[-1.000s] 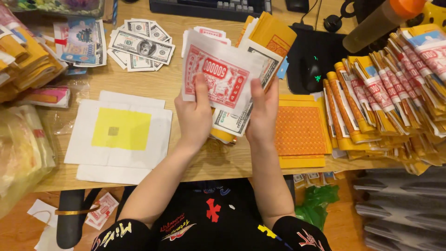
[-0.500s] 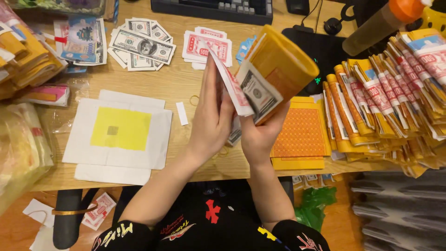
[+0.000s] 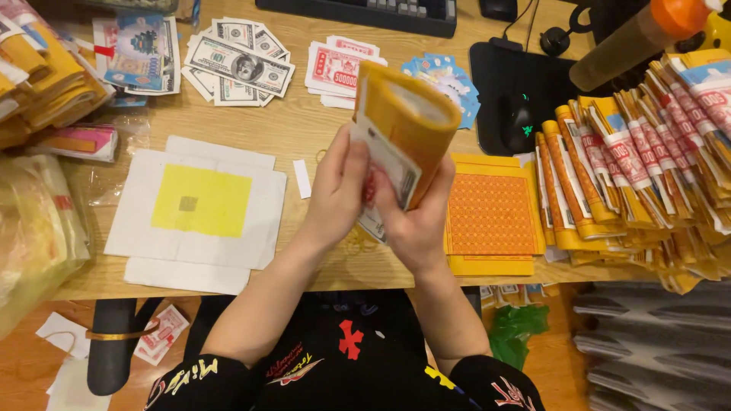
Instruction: Sorting, folding, and bundling ritual paper money on a desk
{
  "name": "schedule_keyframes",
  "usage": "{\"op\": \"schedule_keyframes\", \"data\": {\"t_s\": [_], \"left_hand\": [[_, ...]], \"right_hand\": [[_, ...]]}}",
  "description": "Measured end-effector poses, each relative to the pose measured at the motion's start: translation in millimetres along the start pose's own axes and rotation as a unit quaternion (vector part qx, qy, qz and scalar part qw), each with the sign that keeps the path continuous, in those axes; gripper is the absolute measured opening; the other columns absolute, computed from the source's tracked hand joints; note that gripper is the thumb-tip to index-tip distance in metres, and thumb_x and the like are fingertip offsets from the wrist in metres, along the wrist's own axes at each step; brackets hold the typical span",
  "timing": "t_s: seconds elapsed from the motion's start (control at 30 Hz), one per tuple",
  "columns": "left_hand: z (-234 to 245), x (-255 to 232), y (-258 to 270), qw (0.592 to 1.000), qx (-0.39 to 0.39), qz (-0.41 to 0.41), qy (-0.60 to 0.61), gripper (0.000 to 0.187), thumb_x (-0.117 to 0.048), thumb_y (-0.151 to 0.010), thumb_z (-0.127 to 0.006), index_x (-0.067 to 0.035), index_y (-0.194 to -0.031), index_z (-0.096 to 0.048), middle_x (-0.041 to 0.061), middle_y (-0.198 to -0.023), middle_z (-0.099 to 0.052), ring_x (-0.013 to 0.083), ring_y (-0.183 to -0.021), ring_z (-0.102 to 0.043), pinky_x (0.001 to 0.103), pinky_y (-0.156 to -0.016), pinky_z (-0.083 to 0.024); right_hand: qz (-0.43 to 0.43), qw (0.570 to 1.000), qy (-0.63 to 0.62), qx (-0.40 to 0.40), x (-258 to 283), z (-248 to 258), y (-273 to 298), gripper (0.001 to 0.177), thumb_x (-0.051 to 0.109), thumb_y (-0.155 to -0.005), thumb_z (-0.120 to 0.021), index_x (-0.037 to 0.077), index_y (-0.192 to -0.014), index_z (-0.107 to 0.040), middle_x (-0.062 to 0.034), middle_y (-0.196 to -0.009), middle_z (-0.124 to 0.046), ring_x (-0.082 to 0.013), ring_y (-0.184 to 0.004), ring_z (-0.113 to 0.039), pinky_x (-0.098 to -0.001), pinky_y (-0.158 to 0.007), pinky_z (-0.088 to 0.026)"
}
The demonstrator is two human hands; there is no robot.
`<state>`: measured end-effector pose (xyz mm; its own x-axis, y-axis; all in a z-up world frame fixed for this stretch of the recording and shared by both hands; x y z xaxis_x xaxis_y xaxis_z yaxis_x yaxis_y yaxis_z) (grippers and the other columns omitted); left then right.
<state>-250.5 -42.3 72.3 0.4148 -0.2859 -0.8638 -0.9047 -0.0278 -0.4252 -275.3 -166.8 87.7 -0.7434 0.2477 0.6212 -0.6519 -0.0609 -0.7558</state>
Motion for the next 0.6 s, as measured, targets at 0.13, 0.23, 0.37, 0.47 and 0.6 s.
{"op": "schedule_keyframes", "data": {"t_s": [0.13, 0.23, 0.37, 0.47, 0.6], "left_hand": [[-1, -25, -1, 0.996, 0.010, 0.080, 0.031, 0.021, -0.019, -0.097, -0.060, -0.009, -0.116, -0.058, 0.000, -0.086, -0.063, 0.0073, -0.083, -0.057, 0.030, -0.076, -0.053], [-2, -38, -4, 0.992, -0.016, 0.123, 0.027, 0.017, -0.020, -0.091, -0.069, -0.008, -0.101, -0.061, 0.000, -0.077, -0.065, 0.0064, -0.074, -0.059, 0.028, -0.067, -0.054], [2, -47, -5, 0.968, -0.102, 0.196, 0.121, 0.015, -0.017, -0.082, -0.075, -0.008, -0.085, -0.063, 0.000, -0.064, -0.063, 0.0071, -0.061, -0.062, 0.025, -0.057, -0.055], [77, 37, 3, 0.931, -0.209, 0.181, 0.237, 0.023, -0.019, -0.084, -0.075, -0.010, -0.094, -0.057, 0.001, -0.078, -0.067, 0.0120, -0.070, -0.069, 0.030, -0.066, -0.059], [134, -5, 10, 0.911, -0.250, 0.162, 0.285, 0.030, -0.031, -0.085, -0.070, -0.015, -0.108, -0.061, 0.002, -0.100, -0.072, 0.0164, -0.091, -0.073, 0.037, -0.085, -0.062]], "right_hand": [[-0.088, 0.992, 0.077, 0.048, 21, 11, -35, 0.060, 0.013, -0.098, -0.052, 0.001, -0.148, -0.022, -0.0179, -0.131, -0.042, -0.0279, -0.121, -0.038, -0.0479, -0.110, -0.030], [-0.098, 0.983, 0.114, 0.106, 23, 8, -44, 0.058, 0.024, -0.104, -0.041, -0.001, -0.152, -0.017, -0.0247, -0.136, -0.031, -0.0388, -0.126, -0.030, -0.0528, -0.113, -0.020], [-0.184, 0.952, -0.052, 0.239, 18, 11, -59, 0.071, 0.048, -0.104, -0.027, 0.001, -0.154, -0.006, -0.0331, -0.156, -0.016, -0.0504, -0.144, -0.018, -0.0613, -0.118, -0.016], [-0.148, 0.946, -0.007, 0.290, -13, 30, -61, 0.046, 0.024, -0.106, -0.039, 0.009, -0.149, -0.037, -0.0156, -0.134, -0.051, -0.0317, -0.121, -0.056, -0.0439, -0.096, -0.050], [-0.177, 0.880, 0.140, 0.417, -37, 42, -42, 0.023, 0.014, -0.098, -0.055, 0.002, -0.112, -0.069, -0.0187, -0.108, -0.067, -0.0382, -0.100, -0.065, -0.0426, -0.080, -0.054]]}}
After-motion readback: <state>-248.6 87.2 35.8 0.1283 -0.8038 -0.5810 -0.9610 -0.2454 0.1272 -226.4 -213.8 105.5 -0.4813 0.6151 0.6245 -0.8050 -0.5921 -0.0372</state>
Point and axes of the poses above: each hand's wrist, its own y-axis away from the middle knuckle, its own z-axis out of the back of the hand, x = y × z, the point moved 1 cm from there along -y, towards the middle knuckle
